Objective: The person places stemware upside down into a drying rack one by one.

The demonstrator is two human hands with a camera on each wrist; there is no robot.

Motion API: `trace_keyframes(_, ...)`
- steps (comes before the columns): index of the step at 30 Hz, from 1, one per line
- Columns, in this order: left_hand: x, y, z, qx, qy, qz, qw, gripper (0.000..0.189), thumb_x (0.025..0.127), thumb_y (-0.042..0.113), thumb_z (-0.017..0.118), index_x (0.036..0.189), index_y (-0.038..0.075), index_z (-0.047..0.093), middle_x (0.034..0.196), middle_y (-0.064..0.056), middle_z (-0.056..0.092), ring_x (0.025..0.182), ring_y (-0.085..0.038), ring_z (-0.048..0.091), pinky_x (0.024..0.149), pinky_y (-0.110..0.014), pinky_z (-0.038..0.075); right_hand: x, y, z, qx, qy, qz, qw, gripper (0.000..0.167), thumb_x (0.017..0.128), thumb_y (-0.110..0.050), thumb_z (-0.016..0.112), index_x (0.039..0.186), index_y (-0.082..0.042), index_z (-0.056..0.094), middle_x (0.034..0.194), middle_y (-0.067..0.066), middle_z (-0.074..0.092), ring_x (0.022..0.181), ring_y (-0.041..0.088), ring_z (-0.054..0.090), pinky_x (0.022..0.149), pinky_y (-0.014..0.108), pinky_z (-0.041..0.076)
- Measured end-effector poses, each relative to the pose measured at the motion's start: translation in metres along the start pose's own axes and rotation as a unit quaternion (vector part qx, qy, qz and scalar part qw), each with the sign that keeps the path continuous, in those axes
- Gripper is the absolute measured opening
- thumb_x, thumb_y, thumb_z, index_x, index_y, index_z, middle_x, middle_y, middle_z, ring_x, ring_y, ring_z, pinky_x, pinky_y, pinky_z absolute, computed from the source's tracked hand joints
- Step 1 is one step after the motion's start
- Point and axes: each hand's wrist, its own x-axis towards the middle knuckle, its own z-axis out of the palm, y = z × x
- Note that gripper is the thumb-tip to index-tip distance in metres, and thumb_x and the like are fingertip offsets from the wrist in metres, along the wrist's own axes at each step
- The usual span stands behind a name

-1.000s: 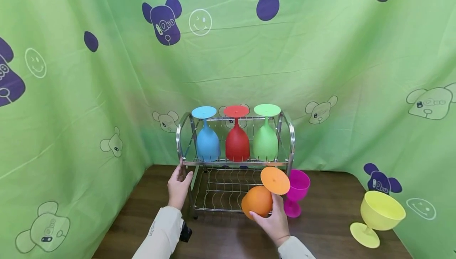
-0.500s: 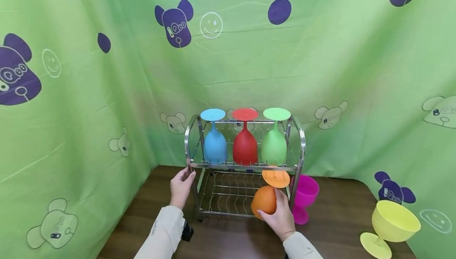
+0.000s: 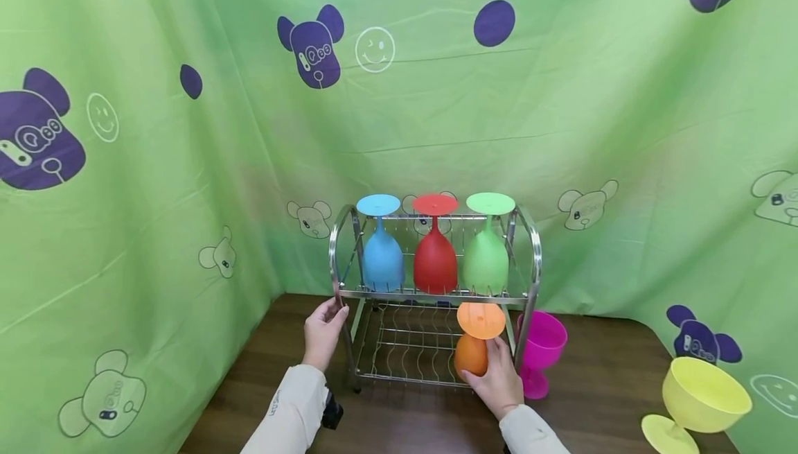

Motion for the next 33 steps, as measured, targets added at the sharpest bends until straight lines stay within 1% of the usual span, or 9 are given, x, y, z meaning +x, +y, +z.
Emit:
trace_keyframes(4,0.0,-0.003,0.0,0.007,0.01,0.007,0.9999,0.025,0.084,0.001,0.069,0.104,-0.014,0.065,0.093,-0.023,0.069,0.079,-0.007,0.061,0.07,-0.017,0.049,0.001,-0.001,0.001,0.004,-0.019,0.018,0.9997,0.086,0.062,-0.016,0.087,0.132,0.003,0.041,0.125,0.029,0.042,0.104,0.048,0.055,0.067,0.062,0.05)
trace_keyframes(8,0.0,-0.002,0.0,0.014,0.017,0.012,0.9997,0.025,0.084,0.001,0.069,0.105,-0.013,0.065,0.094,-0.023,0.069,0.079,-0.008,0.062,0.071,-0.019,0.05,0.004,-0.004,0.002,0.012,-0.035,0.025,0.999,0.085,0.064,-0.016,0.085,0.134,0.003,0.041,0.128,0.028,0.041,0.107,0.047,0.053,0.068,0.062,0.05)
trace_keyframes(14,0.0,-0.004,0.0,0.018,0.012,0.011,0.9997,0.027,0.084,0.001,0.07,0.106,-0.013,0.065,0.091,-0.023,0.068,0.078,-0.015,0.063,0.069,-0.019,0.05,0.005,-0.001,0.005,0.009,-0.057,0.043,0.9974,0.085,0.065,-0.013,0.085,0.135,0.004,0.041,0.13,0.029,0.04,0.112,0.048,0.049,0.07,0.063,0.049)
trace_keyframes(18,0.0,-0.006,-0.001,0.019,0.009,0.008,0.9997,0.029,0.083,0.001,0.071,0.108,-0.013,0.065,0.093,-0.024,0.069,0.08,-0.016,0.064,0.068,-0.018,0.049,0.005,0.002,0.009,0.019,-0.062,0.051,0.9966,0.088,0.064,-0.012,0.085,0.137,0.003,0.038,0.129,0.03,0.04,0.11,0.049,0.051,0.073,0.064,0.048)
trace_keyframes(21,0.001,-0.008,-0.001,0.027,0.014,0.006,0.9995,0.032,0.083,0.002,0.072,0.11,-0.012,0.066,0.096,-0.024,0.069,0.083,-0.017,0.065,0.069,-0.017,0.049,0.005,0.003,0.012,0.03,-0.065,0.055,0.9959,0.089,0.063,-0.011,0.085,0.137,0.002,0.036,0.128,0.031,0.041,0.107,0.05,0.052,0.074,0.063,0.048)
trace_keyframes(27,0.001,-0.011,-0.001,0.037,0.013,0.01,0.9992,0.032,0.082,0.0,0.071,0.112,-0.012,0.065,0.097,-0.026,0.068,0.088,-0.025,0.066,0.071,-0.017,0.05,0.0,0.008,0.016,0.033,-0.064,0.069,0.9951,0.091,0.063,-0.009,0.085,0.138,0.003,0.035,0.126,0.034,0.042,0.106,0.052,0.052,0.077,0.063,0.047)
trace_keyframes(33,-0.003,-0.009,0.0,0.03,0.01,0.008,0.9995,0.033,0.083,0.0,0.07,0.113,-0.012,0.064,0.099,-0.027,0.067,0.089,-0.026,0.066,0.072,-0.018,0.05,-0.005,0.014,0.021,0.055,-0.049,0.064,0.9952,0.091,0.064,-0.006,0.084,0.138,0.009,0.033,0.124,0.038,0.04,0.105,0.056,0.05,0.082,0.064,0.045)
